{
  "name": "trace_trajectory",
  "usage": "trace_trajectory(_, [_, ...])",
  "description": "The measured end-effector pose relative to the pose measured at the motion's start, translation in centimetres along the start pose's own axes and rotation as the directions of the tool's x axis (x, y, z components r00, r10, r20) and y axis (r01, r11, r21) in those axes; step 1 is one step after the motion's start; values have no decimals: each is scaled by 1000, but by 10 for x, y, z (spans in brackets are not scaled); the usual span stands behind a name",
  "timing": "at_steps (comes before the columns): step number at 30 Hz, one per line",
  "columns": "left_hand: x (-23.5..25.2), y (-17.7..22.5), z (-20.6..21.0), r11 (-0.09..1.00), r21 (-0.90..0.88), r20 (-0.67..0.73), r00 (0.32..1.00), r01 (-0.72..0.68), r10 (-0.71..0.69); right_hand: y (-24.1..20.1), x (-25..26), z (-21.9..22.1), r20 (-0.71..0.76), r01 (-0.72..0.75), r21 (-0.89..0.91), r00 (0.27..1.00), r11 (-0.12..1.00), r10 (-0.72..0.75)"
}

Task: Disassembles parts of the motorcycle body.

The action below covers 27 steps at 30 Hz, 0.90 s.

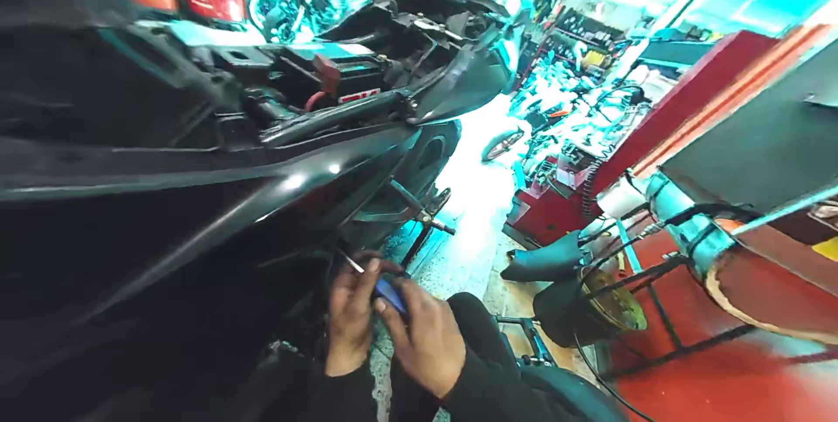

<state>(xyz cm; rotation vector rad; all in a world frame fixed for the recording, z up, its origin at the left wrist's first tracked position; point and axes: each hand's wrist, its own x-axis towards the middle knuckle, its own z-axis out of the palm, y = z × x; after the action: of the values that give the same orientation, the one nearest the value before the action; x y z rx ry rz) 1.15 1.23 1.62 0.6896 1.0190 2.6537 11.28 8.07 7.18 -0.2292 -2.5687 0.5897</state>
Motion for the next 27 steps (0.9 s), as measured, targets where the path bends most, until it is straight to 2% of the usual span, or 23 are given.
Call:
trace_trajectory(2, [3, -3, -4, 999, -38, 5, 1000, -18, 18, -3, 5, 6, -3, -3, -59, 1000, 998, 3])
trace_trajectory(3, [5, -5, -5, 998, -66, 7, 1000, -2, 3, -3, 5, 10, 29, -50, -27, 998, 998, 51])
trace_trajectory(5, [6, -10, -4, 992, -123, 6, 999, 38, -37, 0, 5, 13, 174, -236, 160, 963, 959, 208])
trace_trajectory(7, [8, -16, -3, 983, -175, 46, 998, 50, -43, 2, 5, 13, 247, -329, 292, 933, 898, 262])
trace_trajectory(12, [2, -14, 9, 950, -295, -7, 994, 105, -112, -6, 5, 9, 246, -321, 234, 933, 918, 263])
trace_trajectory(16, [2, -4, 24, 962, -230, -170, 968, 145, -187, -5, 13, 5, 338, -425, 359, 889, 831, 308])
trace_trajectory(20, [2, -1, 25, 970, -200, -175, 969, 140, -176, -6, 11, 5, 328, -405, 288, 893, 868, 309])
trace_trajectory(24, [2, 6, 32, 978, -100, -266, 942, 184, -205, -6, 15, 2, 374, -458, 364, 869, 811, 323])
trace_trajectory(27, [2, 11, 36, 971, -91, -296, 925, 221, -238, -9, 16, -1, 403, -478, 361, 854, 801, 329])
